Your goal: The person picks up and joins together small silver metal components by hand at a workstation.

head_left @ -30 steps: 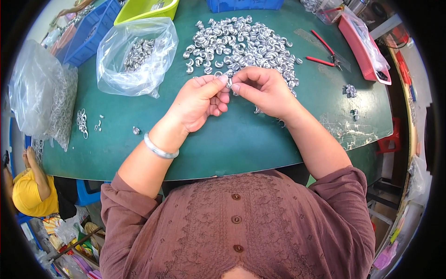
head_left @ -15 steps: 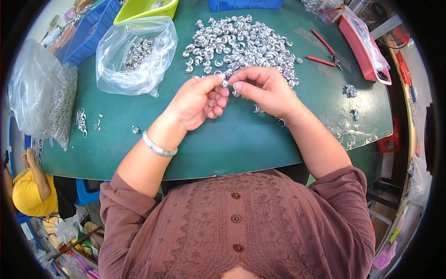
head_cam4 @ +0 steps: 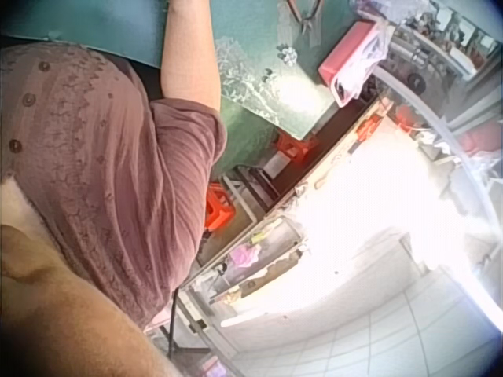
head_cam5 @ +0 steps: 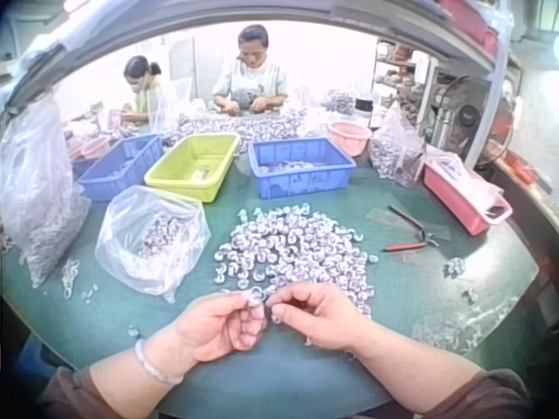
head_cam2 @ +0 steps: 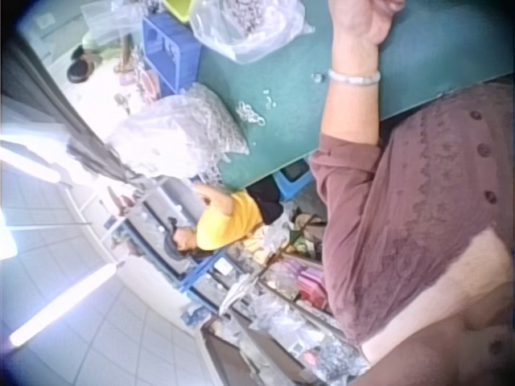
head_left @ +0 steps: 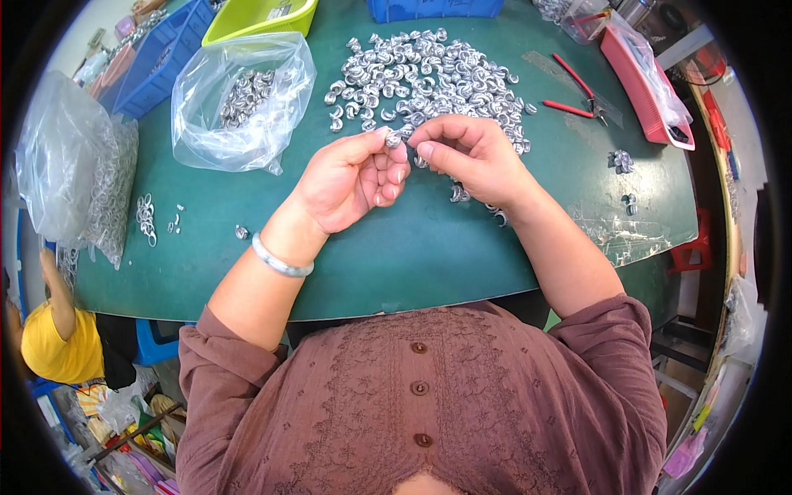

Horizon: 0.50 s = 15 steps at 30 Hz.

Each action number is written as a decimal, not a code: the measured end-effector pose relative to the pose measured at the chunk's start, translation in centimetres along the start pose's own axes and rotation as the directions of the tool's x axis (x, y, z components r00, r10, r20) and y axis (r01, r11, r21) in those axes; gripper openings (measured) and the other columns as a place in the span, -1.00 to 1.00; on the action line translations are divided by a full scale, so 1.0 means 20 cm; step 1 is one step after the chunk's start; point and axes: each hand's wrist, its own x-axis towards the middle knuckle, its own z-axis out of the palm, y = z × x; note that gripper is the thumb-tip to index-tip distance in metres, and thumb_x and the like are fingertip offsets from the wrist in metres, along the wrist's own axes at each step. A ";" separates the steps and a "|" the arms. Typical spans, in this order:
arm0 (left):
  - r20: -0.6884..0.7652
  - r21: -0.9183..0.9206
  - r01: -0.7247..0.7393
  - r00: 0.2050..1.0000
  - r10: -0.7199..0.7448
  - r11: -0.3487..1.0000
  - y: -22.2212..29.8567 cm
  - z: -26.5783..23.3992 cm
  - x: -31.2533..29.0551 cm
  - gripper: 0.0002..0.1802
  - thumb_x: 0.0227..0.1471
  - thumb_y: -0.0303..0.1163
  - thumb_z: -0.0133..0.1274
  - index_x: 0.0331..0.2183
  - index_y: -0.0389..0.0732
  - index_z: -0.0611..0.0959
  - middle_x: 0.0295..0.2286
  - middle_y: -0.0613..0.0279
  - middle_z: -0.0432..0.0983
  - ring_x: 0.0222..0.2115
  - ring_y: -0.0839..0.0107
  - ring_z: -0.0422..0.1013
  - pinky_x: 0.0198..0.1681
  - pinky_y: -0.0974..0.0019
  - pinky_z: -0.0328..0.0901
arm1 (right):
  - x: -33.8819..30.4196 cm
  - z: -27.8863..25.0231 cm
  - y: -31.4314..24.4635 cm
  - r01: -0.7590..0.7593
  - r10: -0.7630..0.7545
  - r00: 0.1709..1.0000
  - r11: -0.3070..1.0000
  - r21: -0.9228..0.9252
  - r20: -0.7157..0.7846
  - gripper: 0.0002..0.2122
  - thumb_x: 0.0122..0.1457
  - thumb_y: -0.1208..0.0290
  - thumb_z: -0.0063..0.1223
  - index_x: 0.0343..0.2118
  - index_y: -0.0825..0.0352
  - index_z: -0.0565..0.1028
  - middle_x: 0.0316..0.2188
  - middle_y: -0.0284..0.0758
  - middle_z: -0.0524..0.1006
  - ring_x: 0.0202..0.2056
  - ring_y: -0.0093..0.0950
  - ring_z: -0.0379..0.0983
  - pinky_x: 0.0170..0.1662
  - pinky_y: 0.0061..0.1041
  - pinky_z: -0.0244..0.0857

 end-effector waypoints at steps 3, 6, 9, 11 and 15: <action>0.011 0.003 -0.011 1.000 0.011 1.000 0.00 0.00 0.00 -0.68 0.07 -0.23 -0.27 -0.45 -0.26 0.47 -0.59 0.24 0.35 -0.61 0.47 0.25 -0.56 0.51 0.19 | 0.00 0.00 0.01 0.027 -0.027 1.000 1.000 0.009 -0.010 -0.89 0.02 0.50 -0.05 -0.39 0.37 0.46 -0.62 -0.54 0.37 -0.60 -0.79 0.20 -0.59 -0.75 0.10; 0.026 0.026 -0.040 0.999 0.039 0.999 -0.01 0.00 0.00 -0.70 0.07 -0.25 -0.26 -0.43 -0.25 0.47 -0.58 0.25 0.35 -0.60 0.47 0.26 -0.55 0.50 0.20 | 0.00 0.00 0.01 0.038 -0.038 0.999 0.999 0.013 -0.011 -0.89 0.02 0.50 -0.05 -0.39 0.37 0.46 -0.61 -0.53 0.38 -0.59 -0.79 0.21 -0.58 -0.75 0.11; 0.028 0.089 -0.081 0.996 0.079 0.993 -0.01 0.00 0.00 -0.72 0.07 -0.25 -0.23 -0.41 -0.25 0.47 -0.56 0.26 0.36 -0.59 0.49 0.27 -0.55 0.51 0.20 | 0.00 0.00 0.01 0.033 -0.033 0.999 0.999 0.026 -0.005 -0.89 0.02 0.50 -0.05 -0.38 0.38 0.46 -0.61 -0.53 0.39 -0.59 -0.79 0.21 -0.59 -0.75 0.11; 0.089 0.160 -0.144 0.987 0.131 0.977 -0.02 -0.01 0.01 -0.74 0.08 -0.27 -0.21 -0.38 -0.26 0.46 -0.54 0.28 0.37 -0.57 0.50 0.28 -0.53 0.51 0.20 | 0.00 0.00 0.01 0.042 -0.041 0.999 0.999 0.021 -0.010 -0.88 0.03 0.49 -0.05 -0.38 0.38 0.45 -0.61 -0.52 0.39 -0.60 -0.79 0.21 -0.59 -0.75 0.11; 0.081 0.220 -0.172 0.984 0.157 0.960 -0.02 0.00 0.01 -0.74 0.08 -0.27 -0.21 -0.36 -0.26 0.46 -0.53 0.30 0.37 -0.57 0.51 0.28 -0.52 0.51 0.21 | 0.00 -0.01 0.02 0.044 -0.044 0.999 0.999 0.002 -0.028 -0.88 0.03 0.49 -0.05 -0.37 0.38 0.45 -0.60 -0.50 0.41 -0.58 -0.78 0.23 -0.57 -0.76 0.13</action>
